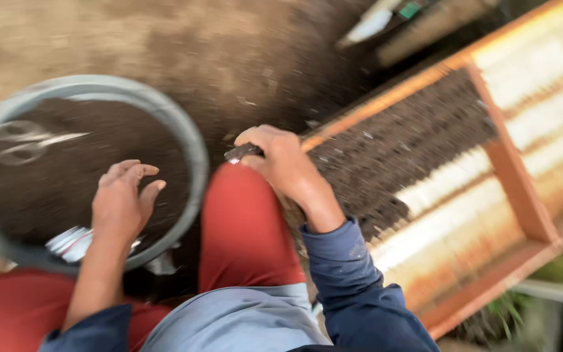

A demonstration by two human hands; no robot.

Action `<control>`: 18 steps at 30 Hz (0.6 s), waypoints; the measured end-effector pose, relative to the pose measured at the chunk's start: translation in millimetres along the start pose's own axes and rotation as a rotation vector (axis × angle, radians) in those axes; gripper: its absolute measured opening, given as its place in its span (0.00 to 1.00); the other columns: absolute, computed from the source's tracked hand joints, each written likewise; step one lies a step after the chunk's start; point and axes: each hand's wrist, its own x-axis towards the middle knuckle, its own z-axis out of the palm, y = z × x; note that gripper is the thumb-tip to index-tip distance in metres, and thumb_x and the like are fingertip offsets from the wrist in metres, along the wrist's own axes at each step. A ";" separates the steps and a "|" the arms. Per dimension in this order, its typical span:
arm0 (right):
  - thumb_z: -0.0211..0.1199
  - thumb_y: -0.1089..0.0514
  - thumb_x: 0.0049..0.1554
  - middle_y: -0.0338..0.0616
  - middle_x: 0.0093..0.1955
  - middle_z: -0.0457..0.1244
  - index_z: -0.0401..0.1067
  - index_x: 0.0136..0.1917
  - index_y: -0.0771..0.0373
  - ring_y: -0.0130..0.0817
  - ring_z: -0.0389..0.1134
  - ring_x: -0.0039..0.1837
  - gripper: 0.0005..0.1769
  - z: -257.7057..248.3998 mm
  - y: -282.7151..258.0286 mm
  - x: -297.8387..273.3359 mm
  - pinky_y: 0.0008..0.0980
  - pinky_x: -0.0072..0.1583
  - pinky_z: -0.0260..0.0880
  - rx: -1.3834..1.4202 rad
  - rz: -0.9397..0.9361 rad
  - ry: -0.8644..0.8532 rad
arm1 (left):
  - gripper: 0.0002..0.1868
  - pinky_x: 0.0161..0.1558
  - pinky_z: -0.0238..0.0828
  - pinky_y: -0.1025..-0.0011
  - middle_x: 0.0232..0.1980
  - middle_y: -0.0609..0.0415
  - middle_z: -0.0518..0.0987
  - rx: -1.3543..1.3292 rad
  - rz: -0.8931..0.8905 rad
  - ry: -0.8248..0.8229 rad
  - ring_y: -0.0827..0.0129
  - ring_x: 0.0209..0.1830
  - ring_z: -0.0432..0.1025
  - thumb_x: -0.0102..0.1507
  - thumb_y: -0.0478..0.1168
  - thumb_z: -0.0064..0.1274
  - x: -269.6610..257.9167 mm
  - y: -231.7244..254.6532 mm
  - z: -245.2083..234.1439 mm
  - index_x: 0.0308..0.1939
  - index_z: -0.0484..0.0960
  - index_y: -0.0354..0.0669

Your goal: The person sits cross-legged on the ground and repeatedly takes small items from a silver packet, places them into a ball of soil, and then places the soil ball into a wooden seedling tray. The person uses their hands to form the soil and place it into the tray.

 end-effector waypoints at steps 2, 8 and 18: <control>0.73 0.63 0.53 0.55 0.50 0.71 0.78 0.54 0.60 0.57 0.72 0.59 0.14 -63.6 6.7 -46.6 0.51 0.61 0.73 -0.127 0.038 0.110 | 0.15 0.56 0.79 0.56 0.64 0.62 0.79 -0.113 0.172 -0.039 0.55 0.60 0.78 0.66 0.54 0.63 10.5 98.8 -24.0 0.56 0.85 0.68; 0.73 0.62 0.56 0.48 0.54 0.70 0.78 0.60 0.56 0.51 0.72 0.61 0.19 -158.1 104.1 -190.3 0.45 0.63 0.73 -0.466 0.497 0.327 | 0.13 0.59 0.75 0.62 0.64 0.58 0.76 -0.519 0.682 -0.281 0.56 0.63 0.75 0.69 0.42 0.55 -13.6 309.1 26.5 0.58 0.83 0.59; 0.52 0.53 0.70 0.59 0.58 0.70 0.72 0.67 0.63 0.61 0.71 0.62 0.18 -117.9 165.8 -239.6 0.55 0.64 0.72 -0.410 0.909 0.132 | 0.22 0.38 0.83 0.48 0.80 0.46 0.61 -0.340 1.013 -0.638 0.38 0.44 0.80 0.72 0.46 0.48 -60.8 409.5 90.1 0.71 0.69 0.54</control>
